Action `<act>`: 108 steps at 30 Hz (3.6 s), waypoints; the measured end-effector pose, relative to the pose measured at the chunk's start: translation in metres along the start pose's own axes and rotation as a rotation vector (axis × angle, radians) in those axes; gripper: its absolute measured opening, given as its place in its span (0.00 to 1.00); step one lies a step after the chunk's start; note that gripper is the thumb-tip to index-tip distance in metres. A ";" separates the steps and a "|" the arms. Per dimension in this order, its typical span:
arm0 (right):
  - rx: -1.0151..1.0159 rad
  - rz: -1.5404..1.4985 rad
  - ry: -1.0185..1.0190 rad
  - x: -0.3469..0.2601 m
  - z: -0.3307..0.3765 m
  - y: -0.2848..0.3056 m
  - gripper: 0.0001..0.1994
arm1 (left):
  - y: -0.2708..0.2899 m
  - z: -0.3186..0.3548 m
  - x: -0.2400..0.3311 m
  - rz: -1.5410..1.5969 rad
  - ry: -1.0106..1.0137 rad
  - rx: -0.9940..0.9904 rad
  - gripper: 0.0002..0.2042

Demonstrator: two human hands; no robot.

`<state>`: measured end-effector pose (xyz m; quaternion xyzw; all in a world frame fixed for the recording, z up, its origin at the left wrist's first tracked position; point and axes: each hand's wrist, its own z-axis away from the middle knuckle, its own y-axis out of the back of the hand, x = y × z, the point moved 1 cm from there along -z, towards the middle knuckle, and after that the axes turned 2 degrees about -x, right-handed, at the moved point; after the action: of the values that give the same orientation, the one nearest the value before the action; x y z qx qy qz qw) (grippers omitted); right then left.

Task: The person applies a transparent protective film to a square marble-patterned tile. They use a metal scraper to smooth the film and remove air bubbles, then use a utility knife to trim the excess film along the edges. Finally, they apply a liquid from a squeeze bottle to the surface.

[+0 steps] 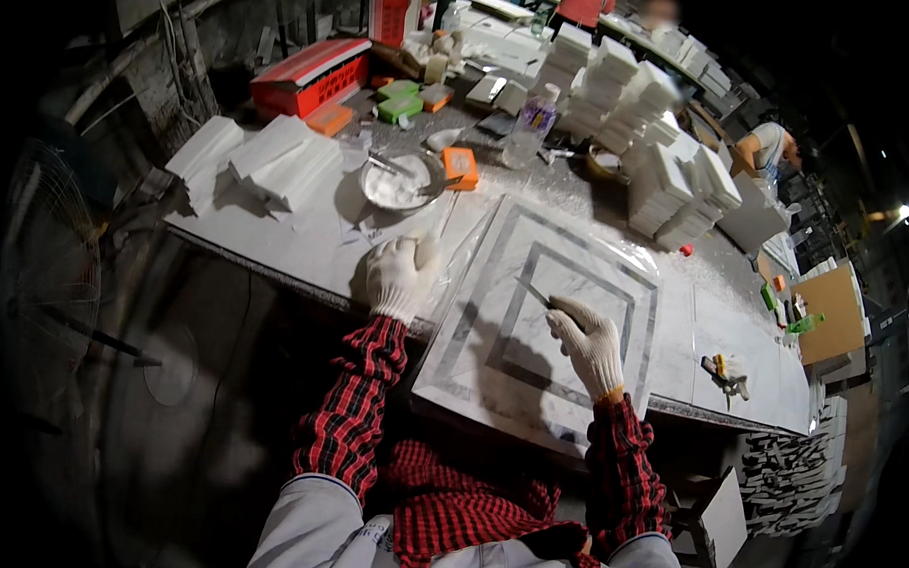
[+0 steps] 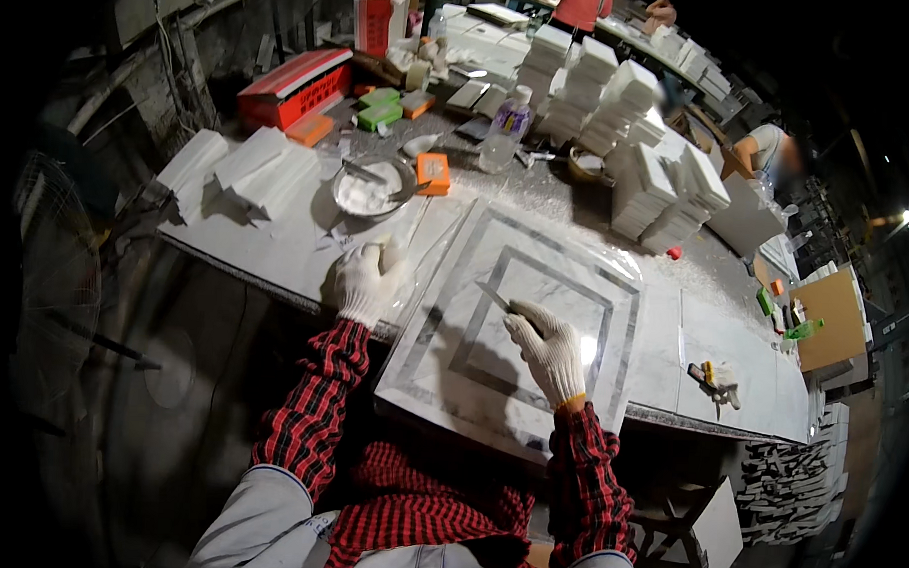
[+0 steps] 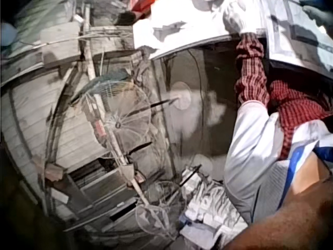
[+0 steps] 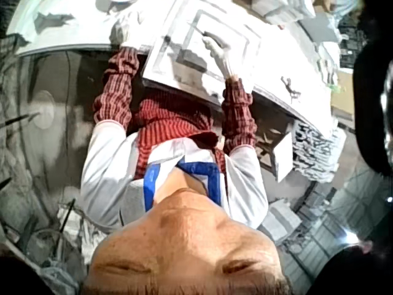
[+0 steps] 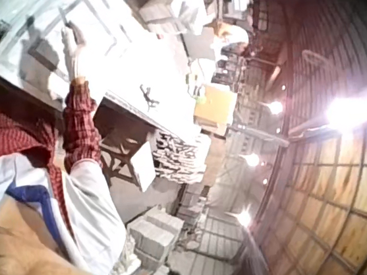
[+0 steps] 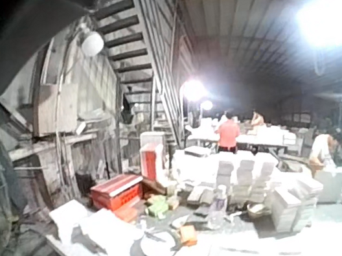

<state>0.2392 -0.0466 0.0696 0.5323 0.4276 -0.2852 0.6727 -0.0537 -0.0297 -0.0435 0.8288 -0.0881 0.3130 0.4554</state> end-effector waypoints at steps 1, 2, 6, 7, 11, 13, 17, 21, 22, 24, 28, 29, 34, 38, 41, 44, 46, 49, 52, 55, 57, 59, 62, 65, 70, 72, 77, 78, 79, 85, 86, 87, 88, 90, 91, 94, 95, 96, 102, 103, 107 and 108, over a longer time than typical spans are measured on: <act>-0.020 0.021 0.003 0.001 -0.003 -0.003 0.18 | 0.005 0.002 0.008 -0.007 0.022 -0.003 0.20; -0.032 0.033 0.005 0.003 -0.006 -0.007 0.18 | 0.013 0.003 0.019 -0.017 0.034 -0.009 0.20; -0.064 -0.098 0.040 0.018 -0.025 -0.034 0.17 | -0.010 0.004 0.003 0.035 -0.025 -0.014 0.22; -0.037 -0.019 0.097 0.020 -0.031 -0.040 0.18 | -0.013 0.002 -0.007 0.052 -0.049 0.034 0.22; -0.021 0.116 0.104 0.018 -0.033 -0.042 0.19 | -0.012 0.001 -0.005 -0.001 0.013 -0.012 0.20; -0.034 0.088 0.045 0.020 -0.033 -0.041 0.20 | -0.010 0.001 -0.002 -0.016 0.027 -0.017 0.19; -0.008 0.086 0.080 0.027 -0.038 -0.038 0.20 | -0.006 0.001 -0.002 -0.048 0.043 0.007 0.19; 0.034 0.089 0.149 0.026 -0.054 -0.040 0.21 | -0.001 -0.001 -0.001 -0.096 0.077 -0.017 0.21; 0.041 0.090 0.147 0.024 -0.056 -0.041 0.21 | 0.000 0.001 -0.002 -0.106 0.090 -0.032 0.21; 0.034 0.065 0.167 0.024 -0.064 -0.045 0.20 | 0.002 0.002 -0.004 -0.138 0.118 -0.047 0.22; 0.036 0.056 0.188 0.026 -0.079 -0.052 0.19 | -0.002 0.001 -0.003 -0.142 0.136 -0.063 0.25; 0.033 0.063 0.200 0.025 -0.083 -0.052 0.18 | -0.002 0.001 -0.004 -0.153 0.125 -0.054 0.25; -0.017 0.047 0.178 0.013 -0.105 -0.058 0.18 | -0.006 0.004 -0.007 -0.190 0.106 -0.057 0.27; -0.034 0.050 0.232 0.005 -0.126 -0.073 0.18 | -0.005 0.006 -0.009 -0.146 0.082 0.010 0.25; -0.004 0.069 0.276 0.010 -0.142 -0.085 0.17 | -0.005 0.007 -0.010 -0.194 0.071 0.013 0.25; 0.013 0.060 0.302 0.010 -0.153 -0.093 0.17 | -0.002 0.008 -0.005 -0.215 0.075 -0.011 0.25; 0.025 0.039 0.354 0.011 -0.159 -0.094 0.17 | -0.002 0.006 0.001 -0.198 0.063 -0.024 0.25; 0.038 0.110 0.360 0.007 -0.168 -0.095 0.16 | 0.000 0.004 0.007 -0.196 -0.028 0.022 0.25; -0.028 0.208 0.389 -0.011 -0.177 -0.104 0.17 | 0.005 0.003 0.005 -0.161 0.037 -0.015 0.26; -0.134 0.332 0.414 -0.028 -0.185 -0.111 0.16 | 0.006 0.002 0.007 -0.126 0.016 0.000 0.28; -0.137 0.376 0.478 -0.035 -0.192 -0.116 0.15 | 0.003 0.003 0.005 -0.121 0.000 0.008 0.29; -0.119 0.424 0.522 -0.039 -0.200 -0.125 0.13 | 0.005 0.004 0.009 -0.114 0.035 -0.012 0.30; -0.207 0.489 0.460 -0.050 -0.206 -0.134 0.12 | 0.009 0.004 0.012 -0.145 0.008 0.003 0.25; -0.243 0.490 0.444 -0.052 -0.208 -0.141 0.12 | 0.005 0.006 0.004 -0.213 0.069 -0.023 0.19; -0.245 0.386 0.413 -0.049 -0.202 -0.146 0.15 | 0.013 0.006 0.012 -0.144 0.025 -0.015 0.24; -0.172 0.244 0.448 -0.034 -0.200 -0.150 0.17 | 0.009 0.005 0.009 -0.130 0.020 0.016 0.27; -0.084 -0.132 0.394 -0.014 -0.185 -0.132 0.16 | -0.002 0.005 0.015 -0.057 0.028 -0.014 0.28; -0.037 -0.152 0.430 -0.022 -0.178 -0.134 0.16 | 0.001 0.006 0.006 -0.075 0.015 0.019 0.28; -0.018 -0.188 0.438 -0.021 -0.174 -0.131 0.17 | -0.003 0.008 -0.002 -0.087 0.001 0.065 0.29; -0.018 -0.365 0.207 -0.002 -0.131 -0.056 0.19 | -0.006 0.005 -0.007 -0.101 -0.039 0.057 0.34; -0.009 -0.375 0.169 0.006 -0.120 -0.035 0.19 | -0.007 0.005 -0.005 -0.089 -0.041 0.053 0.34; 0.071 -0.325 0.244 0.021 -0.113 -0.019 0.19 | -0.008 0.005 -0.004 -0.078 -0.044 0.050 0.34; 0.139 -0.252 0.277 0.027 -0.102 0.002 0.18 | -0.007 0.004 -0.007 -0.093 -0.063 0.059 0.34; 0.209 -0.206 0.267 0.036 -0.078 0.042 0.17 | -0.005 0.007 -0.020 -0.190 -0.074 0.084 0.34; 0.243 -0.223 0.245 0.046 -0.065 0.063 0.17 | -0.005 0.009 -0.019 -0.214 -0.033 0.035 0.35; 0.308 -0.212 0.120 0.091 -0.031 0.117 0.17 | 0.008 0.022 0.006 -0.090 0.088 -0.065 0.35; 0.370 -0.207 0.197 0.104 -0.025 0.129 0.17 | 0.013 0.023 0.012 -0.034 0.110 -0.073 0.34; 0.365 -0.171 0.097 0.116 -0.016 0.144 0.17 | 0.017 0.025 0.018 0.021 0.134 -0.079 0.34; 0.454 -0.108 0.048 0.166 0.007 0.191 0.18 | 0.034 0.034 0.023 0.148 0.236 -0.117 0.36; 0.466 -0.110 0.039 0.174 0.008 0.194 0.18 | 0.036 0.037 0.030 0.136 0.224 -0.130 0.37; 0.528 -0.114 0.079 0.190 0.011 0.203 0.18 | 0.040 0.049 0.076 0.123 0.228 -0.182 0.36; 0.540 -0.129 0.089 0.192 0.011 0.203 0.18 | 0.039 0.053 0.085 0.081 0.209 -0.206 0.35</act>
<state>0.5033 0.0114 -0.0020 0.6760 0.3983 -0.4074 0.4674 0.0195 -0.0831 0.0145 0.7363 -0.1052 0.4052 0.5316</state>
